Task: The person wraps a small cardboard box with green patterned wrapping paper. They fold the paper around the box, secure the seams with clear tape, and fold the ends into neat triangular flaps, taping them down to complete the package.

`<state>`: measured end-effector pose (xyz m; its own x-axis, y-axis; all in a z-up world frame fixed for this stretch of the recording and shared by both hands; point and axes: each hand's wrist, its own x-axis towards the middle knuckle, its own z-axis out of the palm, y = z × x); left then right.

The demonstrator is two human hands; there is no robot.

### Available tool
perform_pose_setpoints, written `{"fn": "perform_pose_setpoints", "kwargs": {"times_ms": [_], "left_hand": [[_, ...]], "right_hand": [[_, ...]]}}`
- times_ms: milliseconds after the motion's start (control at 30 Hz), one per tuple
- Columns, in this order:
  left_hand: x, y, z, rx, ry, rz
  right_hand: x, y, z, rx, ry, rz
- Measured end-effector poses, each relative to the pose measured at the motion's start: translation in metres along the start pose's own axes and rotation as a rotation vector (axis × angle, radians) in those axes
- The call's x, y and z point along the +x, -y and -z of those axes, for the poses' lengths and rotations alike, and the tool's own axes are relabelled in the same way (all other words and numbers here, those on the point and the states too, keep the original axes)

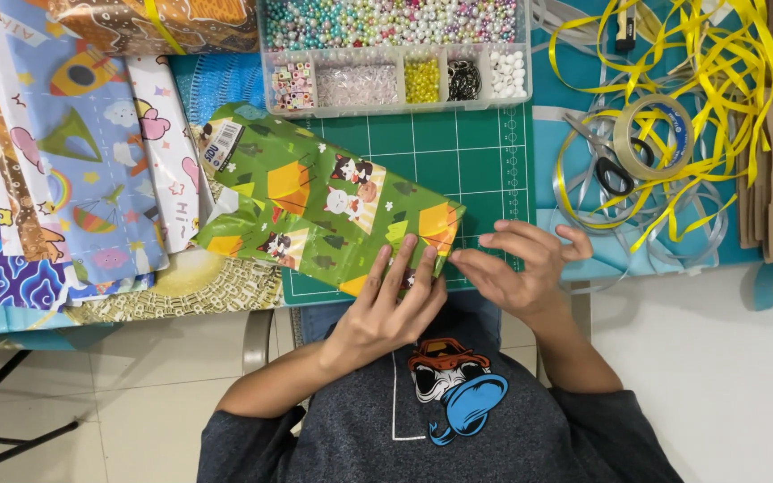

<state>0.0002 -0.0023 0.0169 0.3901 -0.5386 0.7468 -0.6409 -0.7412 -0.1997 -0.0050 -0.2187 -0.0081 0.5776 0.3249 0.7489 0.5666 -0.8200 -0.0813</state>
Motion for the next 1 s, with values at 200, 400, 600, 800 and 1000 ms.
{"fn": "perform_pose_setpoints", "kwargs": {"times_ms": [200, 400, 600, 800, 1000], "left_hand": [[0.0, 0.0, 0.001, -0.005, 0.008, 0.002], [-0.001, 0.0, 0.001, -0.009, 0.0, 0.006], [-0.001, 0.0, 0.001, 0.0, 0.0, 0.006], [-0.002, -0.001, 0.001, -0.002, -0.001, 0.011], [-0.003, -0.001, 0.002, -0.006, 0.024, -0.003]], "right_hand": [[0.032, 0.006, 0.018, 0.048, 0.162, -0.006], [0.042, 0.007, 0.015, 0.038, 0.183, 0.015], [0.036, 0.003, 0.005, -0.018, 0.191, 0.044], [0.054, 0.003, 0.007, 0.064, 0.275, -0.015], [0.087, 0.0, 0.019, 0.174, 0.46, -0.15]]}}
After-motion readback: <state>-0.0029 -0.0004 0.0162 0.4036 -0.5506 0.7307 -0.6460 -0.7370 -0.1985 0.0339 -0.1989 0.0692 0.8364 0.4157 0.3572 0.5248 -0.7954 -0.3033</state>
